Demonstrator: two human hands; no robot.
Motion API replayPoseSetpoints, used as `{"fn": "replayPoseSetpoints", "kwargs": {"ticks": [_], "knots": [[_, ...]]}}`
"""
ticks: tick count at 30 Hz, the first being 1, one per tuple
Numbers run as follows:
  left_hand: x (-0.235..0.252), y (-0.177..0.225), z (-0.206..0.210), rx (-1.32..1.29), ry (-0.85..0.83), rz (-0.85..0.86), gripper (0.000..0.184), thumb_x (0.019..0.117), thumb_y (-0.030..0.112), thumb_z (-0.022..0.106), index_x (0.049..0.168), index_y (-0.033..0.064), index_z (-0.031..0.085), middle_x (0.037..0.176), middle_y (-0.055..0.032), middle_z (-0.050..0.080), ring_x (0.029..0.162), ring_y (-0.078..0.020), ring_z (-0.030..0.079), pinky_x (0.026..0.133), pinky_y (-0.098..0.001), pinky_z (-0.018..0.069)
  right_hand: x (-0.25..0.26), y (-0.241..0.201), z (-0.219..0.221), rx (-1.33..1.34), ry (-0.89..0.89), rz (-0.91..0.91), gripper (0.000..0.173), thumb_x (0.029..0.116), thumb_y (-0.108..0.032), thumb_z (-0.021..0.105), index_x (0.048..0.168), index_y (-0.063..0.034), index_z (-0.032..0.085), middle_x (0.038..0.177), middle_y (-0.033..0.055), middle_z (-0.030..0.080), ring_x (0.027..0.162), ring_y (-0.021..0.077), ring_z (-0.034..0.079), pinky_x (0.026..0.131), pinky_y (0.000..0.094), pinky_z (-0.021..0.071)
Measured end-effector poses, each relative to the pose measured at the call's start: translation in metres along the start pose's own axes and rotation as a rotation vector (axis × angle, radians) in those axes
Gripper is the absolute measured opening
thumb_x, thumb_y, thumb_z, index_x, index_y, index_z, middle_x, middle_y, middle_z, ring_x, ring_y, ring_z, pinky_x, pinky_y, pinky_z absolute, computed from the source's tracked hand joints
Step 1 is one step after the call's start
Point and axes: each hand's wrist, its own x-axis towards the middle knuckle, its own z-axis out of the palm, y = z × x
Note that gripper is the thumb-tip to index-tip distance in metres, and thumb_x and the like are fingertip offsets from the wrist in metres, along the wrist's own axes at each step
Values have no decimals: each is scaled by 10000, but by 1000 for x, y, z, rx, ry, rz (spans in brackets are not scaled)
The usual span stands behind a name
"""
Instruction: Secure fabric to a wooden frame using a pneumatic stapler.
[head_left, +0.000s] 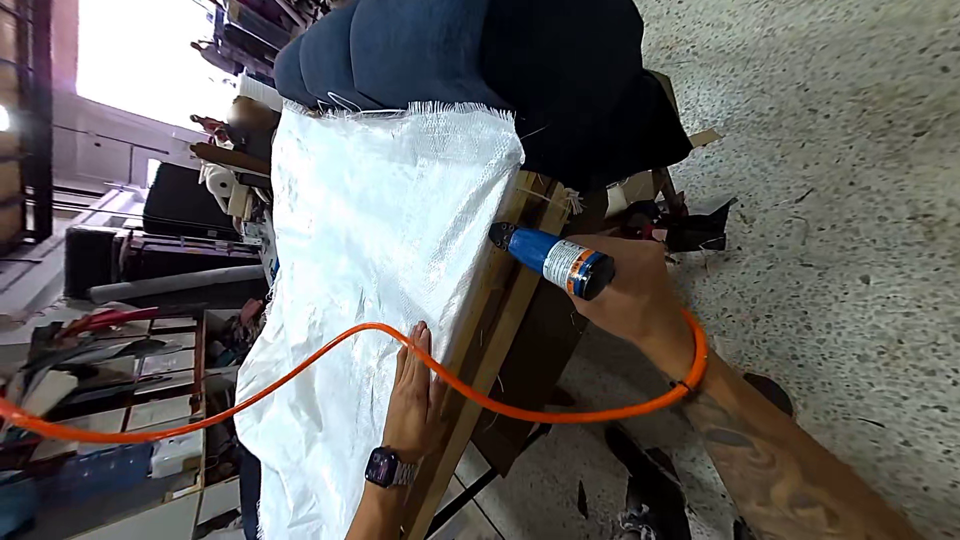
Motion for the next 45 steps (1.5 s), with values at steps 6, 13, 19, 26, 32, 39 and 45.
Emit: {"fn": "replayPoseSetpoints", "kwargs": {"ticks": [6,13,19,26,32,39,45], "knots": [[-6,-4,3,1,71,16,703,1083,493,357,1647,96,221,1709,-62,240,1578,-198,220,1300,-462,242,-46,-18,25,9,-12,16,316,777,-241,713,1064,-120,764,909,8,758,810,121,727,670,380,613],[-78,-42,12,-4,88,-20,761,1070,529,383,1634,42,229,1720,-138,165,1593,-280,160,1304,-493,219,-103,-38,63,52,-6,38,304,783,-253,718,1053,-121,765,903,-13,756,815,74,716,685,320,617],[-89,-66,10,-82,32,81,782,1061,559,378,1651,82,187,1736,-86,114,1603,-254,96,1305,-527,167,-158,-63,96,31,7,62,334,772,-263,713,1071,-128,770,904,-14,759,816,69,719,694,312,614],[-144,-95,14,-45,9,149,691,1094,472,341,1654,97,188,1730,-103,140,1596,-269,146,1296,-512,247,-211,-91,123,-12,-6,10,323,792,-268,716,1074,-118,762,912,-8,757,820,92,721,689,329,616],[-241,-141,20,-54,-29,101,754,1087,560,247,1634,42,229,1697,-178,220,1589,-311,163,1308,-553,139,-256,-107,150,5,-42,7,311,813,-311,686,1068,-149,762,935,-20,752,845,100,717,699,357,611],[-225,-167,27,-54,18,160,787,1063,607,90,1607,97,344,1682,-55,310,1572,-241,226,1299,-530,148,-299,-124,181,39,-24,-15,301,821,-308,677,1059,-144,764,921,-10,752,825,110,718,673,360,601],[-207,-198,24,1,21,205,655,1092,485,130,1601,156,380,1679,11,322,1573,-175,218,1299,-516,128,-334,-141,201,22,-16,1,299,830,-333,674,1058,-162,764,872,-25,738,781,114,708,638,372,586]]}}
